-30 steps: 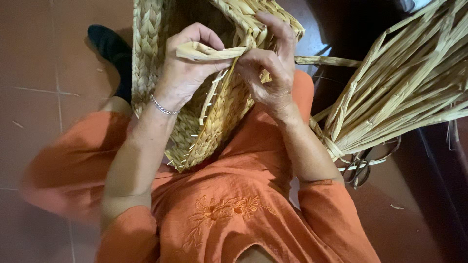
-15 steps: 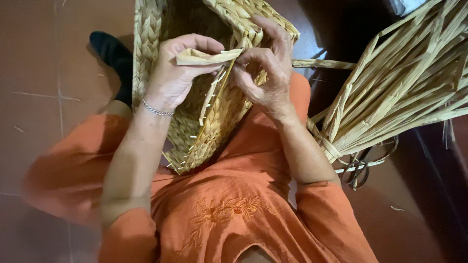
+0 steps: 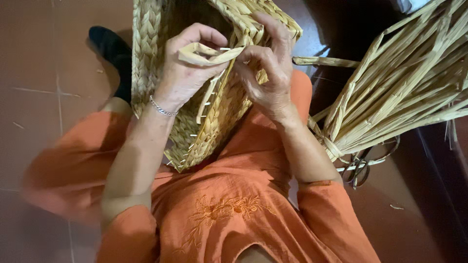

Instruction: The person sits on the floor with a woven basket on their lap and weaves a flat wooden strip around the basket's rim, tucking and pressing the strip along the edge. They use scissors to trim protruding ends and continue folding the strip around the rim.

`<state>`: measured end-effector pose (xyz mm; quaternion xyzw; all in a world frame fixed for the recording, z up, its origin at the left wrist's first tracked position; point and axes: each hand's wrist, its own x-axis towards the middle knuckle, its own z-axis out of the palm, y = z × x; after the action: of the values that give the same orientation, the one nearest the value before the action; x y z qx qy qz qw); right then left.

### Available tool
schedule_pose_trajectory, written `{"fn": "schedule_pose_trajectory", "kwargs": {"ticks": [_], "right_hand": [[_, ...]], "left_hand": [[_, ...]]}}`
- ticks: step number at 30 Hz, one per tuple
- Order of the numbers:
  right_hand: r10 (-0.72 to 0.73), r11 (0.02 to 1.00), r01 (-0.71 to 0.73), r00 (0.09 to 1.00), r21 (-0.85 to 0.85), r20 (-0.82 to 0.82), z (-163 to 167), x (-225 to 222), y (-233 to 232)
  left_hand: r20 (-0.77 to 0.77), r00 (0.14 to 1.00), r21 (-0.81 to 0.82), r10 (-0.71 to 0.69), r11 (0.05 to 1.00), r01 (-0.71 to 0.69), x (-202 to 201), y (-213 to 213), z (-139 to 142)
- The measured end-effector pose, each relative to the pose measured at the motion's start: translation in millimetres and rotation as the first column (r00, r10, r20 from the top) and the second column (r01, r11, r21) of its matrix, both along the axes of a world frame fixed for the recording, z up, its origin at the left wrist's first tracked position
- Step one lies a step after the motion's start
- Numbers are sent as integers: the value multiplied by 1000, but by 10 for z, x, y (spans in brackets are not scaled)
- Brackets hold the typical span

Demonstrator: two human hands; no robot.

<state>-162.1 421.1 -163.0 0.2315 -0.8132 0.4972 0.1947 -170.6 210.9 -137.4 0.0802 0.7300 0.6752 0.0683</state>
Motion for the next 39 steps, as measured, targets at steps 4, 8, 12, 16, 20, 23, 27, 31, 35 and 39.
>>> {"fn": "schedule_pose_trajectory", "kwargs": {"ticks": [4, 8, 12, 16, 20, 23, 27, 31, 35, 39], "right_hand": [[51, 995, -47, 998, 84, -46, 84, -32, 82], [40, 991, -27, 994, 132, -98, 135, -42, 91], [-4, 985, 46, 970, 169, -242, 124, -17, 33], [-10, 996, 24, 986, 82, -166, 98, 37, 14], [-14, 996, 21, 996, 83, -84, 80, 56, 42], [-29, 996, 36, 996, 82, -80, 68, 42, 53], [-27, 994, 36, 996, 107, -86, 79, 28, 52], [-42, 992, 54, 994, 118, -100, 139, 33, 24], [-53, 976, 81, 989, 202, -140, 246, 52, 42], [-45, 971, 75, 990, 226, -133, 308, 41, 61]], "left_hand": [[-31, 999, -25, -22, 999, 21, -39, 29, 15], [105, 994, 148, -27, 989, 11, -52, 39, 43], [297, 952, 333, -70, 942, -34, -43, -3, 86], [177, 983, 195, -49, 981, 14, -49, 7, 106], [79, 996, 93, -45, 995, 37, -61, 20, 116], [43, 997, 88, -65, 994, 61, -64, 2, 109], [-45, 996, 4, -78, 997, 79, -97, -24, 53], [61, 994, -30, -94, 995, 96, -164, -11, -33], [98, 994, -24, -58, 998, 60, -103, -12, -66], [252, 963, 253, -92, 967, 26, -53, -57, -62]]}}
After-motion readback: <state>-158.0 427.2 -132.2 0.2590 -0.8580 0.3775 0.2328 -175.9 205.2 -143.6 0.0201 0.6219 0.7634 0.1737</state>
